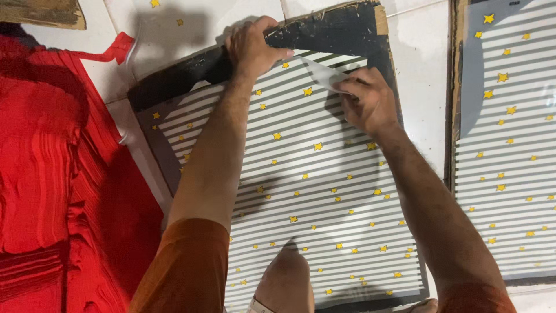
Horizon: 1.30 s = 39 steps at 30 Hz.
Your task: The person irons a piece of striped fabric with yellow stars laid on a flat board using an electric iron. They repeatedly move the iron over the fabric, adjust the material with their hands, and briefly handle the iron's cord.
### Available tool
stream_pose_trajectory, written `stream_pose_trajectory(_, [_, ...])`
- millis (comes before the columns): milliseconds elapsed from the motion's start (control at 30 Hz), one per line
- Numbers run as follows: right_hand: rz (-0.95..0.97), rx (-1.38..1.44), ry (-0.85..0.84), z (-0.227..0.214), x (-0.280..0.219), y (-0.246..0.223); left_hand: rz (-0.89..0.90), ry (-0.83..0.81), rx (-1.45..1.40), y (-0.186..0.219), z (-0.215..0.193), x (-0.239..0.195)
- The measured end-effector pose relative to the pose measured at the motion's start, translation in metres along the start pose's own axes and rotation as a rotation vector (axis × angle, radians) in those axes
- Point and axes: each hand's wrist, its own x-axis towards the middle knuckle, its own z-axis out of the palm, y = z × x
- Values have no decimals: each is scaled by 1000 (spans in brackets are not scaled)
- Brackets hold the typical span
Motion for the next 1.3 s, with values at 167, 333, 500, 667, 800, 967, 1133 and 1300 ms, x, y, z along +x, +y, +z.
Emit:
stream_pose_trajectory(167, [37, 7, -72, -4, -1, 12, 4, -29, -10, 1, -8, 4])
stream_pose_trajectory(333, [15, 5, -47, -2, 6, 19, 106, 21, 12, -5, -8, 1])
stream_pose_trajectory(500, [416, 349, -363, -22, 28, -1, -29, -47, 5, 7, -14, -4])
stream_pose_trajectory(667, [288, 128, -536, -27, 21, -1, 1, -12, 20, 2, -6, 0])
stream_pose_trajectory(800, [560, 224, -786, -40, 33, -18, 4, 0, 14, 5, -11, -3])
stream_pose_trajectory(967, [559, 244, -581, -36, 13, -34, 79, 70, 7, -3, -4, 0])
stream_pose_trajectory(1133, [474, 148, -829, -18, -9, -45, 128, 131, 59, -3, 2, 2])
stream_pose_trajectory(1300, [363, 233, -648, -2, -40, -59, 238, 196, 12, -17, 11, 5])
